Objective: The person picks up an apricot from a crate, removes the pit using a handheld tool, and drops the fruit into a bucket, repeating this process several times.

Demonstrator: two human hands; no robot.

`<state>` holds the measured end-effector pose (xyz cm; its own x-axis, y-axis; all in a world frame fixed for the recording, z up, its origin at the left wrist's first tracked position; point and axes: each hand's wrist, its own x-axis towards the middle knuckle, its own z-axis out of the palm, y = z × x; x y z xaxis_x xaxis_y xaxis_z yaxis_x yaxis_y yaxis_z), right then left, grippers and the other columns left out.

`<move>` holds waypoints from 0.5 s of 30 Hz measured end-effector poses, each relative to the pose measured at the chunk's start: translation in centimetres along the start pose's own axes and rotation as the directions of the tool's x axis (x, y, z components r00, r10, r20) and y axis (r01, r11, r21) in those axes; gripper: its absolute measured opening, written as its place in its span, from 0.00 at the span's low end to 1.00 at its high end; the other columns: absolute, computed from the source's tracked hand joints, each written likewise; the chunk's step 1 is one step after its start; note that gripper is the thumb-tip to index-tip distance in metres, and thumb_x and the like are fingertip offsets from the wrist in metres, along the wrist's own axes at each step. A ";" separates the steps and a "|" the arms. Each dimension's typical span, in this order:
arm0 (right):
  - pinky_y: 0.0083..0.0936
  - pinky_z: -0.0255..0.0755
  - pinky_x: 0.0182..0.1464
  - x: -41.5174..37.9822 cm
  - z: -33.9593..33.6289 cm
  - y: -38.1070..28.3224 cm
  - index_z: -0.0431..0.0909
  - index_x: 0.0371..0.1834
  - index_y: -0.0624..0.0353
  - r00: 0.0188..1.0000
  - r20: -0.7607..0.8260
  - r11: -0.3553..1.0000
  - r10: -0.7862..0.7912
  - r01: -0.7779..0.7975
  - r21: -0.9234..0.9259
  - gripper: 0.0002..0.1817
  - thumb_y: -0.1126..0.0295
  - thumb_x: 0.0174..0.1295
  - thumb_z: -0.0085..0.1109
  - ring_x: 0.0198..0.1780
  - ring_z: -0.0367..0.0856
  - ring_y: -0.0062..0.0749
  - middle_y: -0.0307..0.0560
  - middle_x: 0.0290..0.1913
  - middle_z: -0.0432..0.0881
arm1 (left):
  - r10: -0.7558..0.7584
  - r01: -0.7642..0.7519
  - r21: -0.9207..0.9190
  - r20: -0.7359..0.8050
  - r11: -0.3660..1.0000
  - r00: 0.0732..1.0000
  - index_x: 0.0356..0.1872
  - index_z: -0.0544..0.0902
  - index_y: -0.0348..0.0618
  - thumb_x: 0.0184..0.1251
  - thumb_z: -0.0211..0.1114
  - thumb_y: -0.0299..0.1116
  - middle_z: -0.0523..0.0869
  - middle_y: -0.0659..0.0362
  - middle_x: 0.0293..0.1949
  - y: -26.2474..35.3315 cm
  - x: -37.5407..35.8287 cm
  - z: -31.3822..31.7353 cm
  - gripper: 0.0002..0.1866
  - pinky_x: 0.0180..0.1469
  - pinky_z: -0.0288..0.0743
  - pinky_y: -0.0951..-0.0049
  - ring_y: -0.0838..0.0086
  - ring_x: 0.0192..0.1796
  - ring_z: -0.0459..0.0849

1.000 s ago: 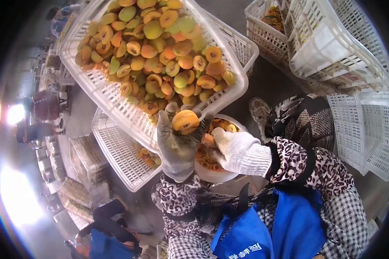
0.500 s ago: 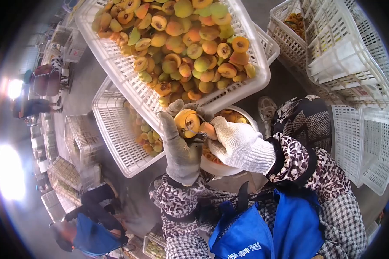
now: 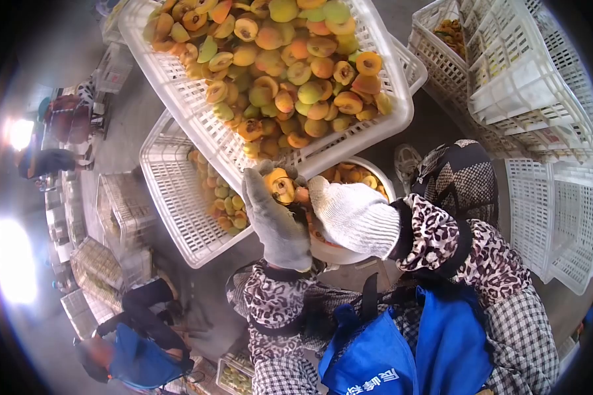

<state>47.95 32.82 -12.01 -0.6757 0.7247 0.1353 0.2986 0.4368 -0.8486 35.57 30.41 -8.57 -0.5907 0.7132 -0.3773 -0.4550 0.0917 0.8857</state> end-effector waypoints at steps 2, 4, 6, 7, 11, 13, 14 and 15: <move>0.41 0.76 0.28 0.0 -0.2 0.8 0.70 0.41 0.67 1.000 -0.004 1.000 -0.016 0.016 -0.008 0.12 0.67 0.65 0.51 0.27 0.83 0.52 0.58 0.24 0.81 | 0.068 -0.090 0.183 0.126 0.979 0.990 0.53 0.71 0.41 0.76 0.50 0.51 0.78 0.55 0.39 -0.6 0.8 -1.3 0.21 0.39 0.78 0.76 0.74 0.41 0.80; 0.42 0.78 0.30 0.6 -1.2 0.2 0.71 0.41 0.65 0.994 0.095 0.994 0.062 -0.053 -0.098 0.13 0.64 0.66 0.50 0.28 0.84 0.53 0.57 0.25 0.82 | -0.022 0.013 0.125 0.069 0.992 0.997 0.54 0.71 0.39 0.76 0.52 0.48 0.79 0.55 0.39 -1.0 1.5 -1.8 0.21 0.39 0.78 0.77 0.74 0.41 0.80; 0.42 0.78 0.31 1.3 -1.4 -0.7 0.72 0.42 0.65 0.970 0.146 0.971 0.194 -0.168 -0.171 0.13 0.64 0.66 0.51 0.31 0.84 0.54 0.58 0.28 0.82 | -0.120 0.119 0.066 0.022 0.991 0.992 0.54 0.71 0.37 0.76 0.53 0.46 0.79 0.55 0.38 -0.7 1.4 -1.8 0.21 0.39 0.78 0.77 0.75 0.40 0.80; 0.42 0.78 0.33 1.4 -1.4 -1.0 0.72 0.42 0.65 0.928 0.192 0.931 0.319 -0.269 -0.247 0.14 0.63 0.66 0.51 0.33 0.85 0.54 0.59 0.30 0.82 | -0.045 0.016 0.216 0.128 0.976 0.991 0.55 0.71 0.36 0.76 0.53 0.45 0.80 0.55 0.37 -0.2 0.8 -1.9 0.21 0.38 0.77 0.78 0.75 0.39 0.80; 0.40 0.76 0.32 -0.2 0.1 2.1 0.72 0.40 0.68 0.965 0.200 0.872 -0.171 0.243 -0.426 0.15 0.63 0.66 0.51 0.35 0.84 0.53 0.62 0.32 0.81 | -0.247 0.184 0.368 0.130 0.912 0.960 0.58 0.71 0.37 0.77 0.50 0.49 0.81 0.55 0.35 1.4 1.9 -2.6 0.24 0.39 0.77 0.75 0.73 0.37 0.81; 0.32 0.77 0.37 -0.6 0.3 2.1 0.77 0.49 0.65 0.938 0.129 0.855 -0.321 0.346 -0.386 0.13 0.70 0.65 0.53 0.33 0.81 0.45 0.53 0.34 0.82 | 0.007 -0.269 0.594 0.405 0.758 0.914 0.57 0.72 0.39 0.77 0.45 0.58 0.82 0.55 0.36 0.3 2.4 -3.8 0.29 0.41 0.77 0.71 0.71 0.38 0.82; 0.34 0.76 0.35 -0.5 -0.3 0.7 0.75 0.50 0.66 0.989 0.072 0.977 -0.131 0.141 -0.162 0.14 0.69 0.65 0.52 0.32 0.81 0.47 0.55 0.32 0.81 | 0.241 -0.452 0.414 0.468 0.790 0.850 0.56 0.72 0.39 0.76 0.44 0.60 0.82 0.55 0.36 -0.6 2.7 -3.4 0.31 0.42 0.77 0.70 0.70 0.38 0.82; 0.36 0.76 0.34 -0.2 -0.9 -0.5 0.74 0.51 0.66 0.995 0.066 0.994 0.072 -0.077 0.082 0.14 0.69 0.66 0.51 0.32 0.81 0.49 0.56 0.31 0.80 | 0.468 -0.615 0.217 0.476 0.758 0.745 0.56 0.71 0.39 0.76 0.42 0.61 0.82 0.54 0.36 -1.6 2.7 -2.9 0.32 0.44 0.77 0.69 0.69 0.38 0.82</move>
<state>48.54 32.91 -11.16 -0.6957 0.7172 0.0400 0.2934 0.3345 -0.8956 32.84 30.17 -11.80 -0.3353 0.9049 0.2622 0.1632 -0.2183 0.9621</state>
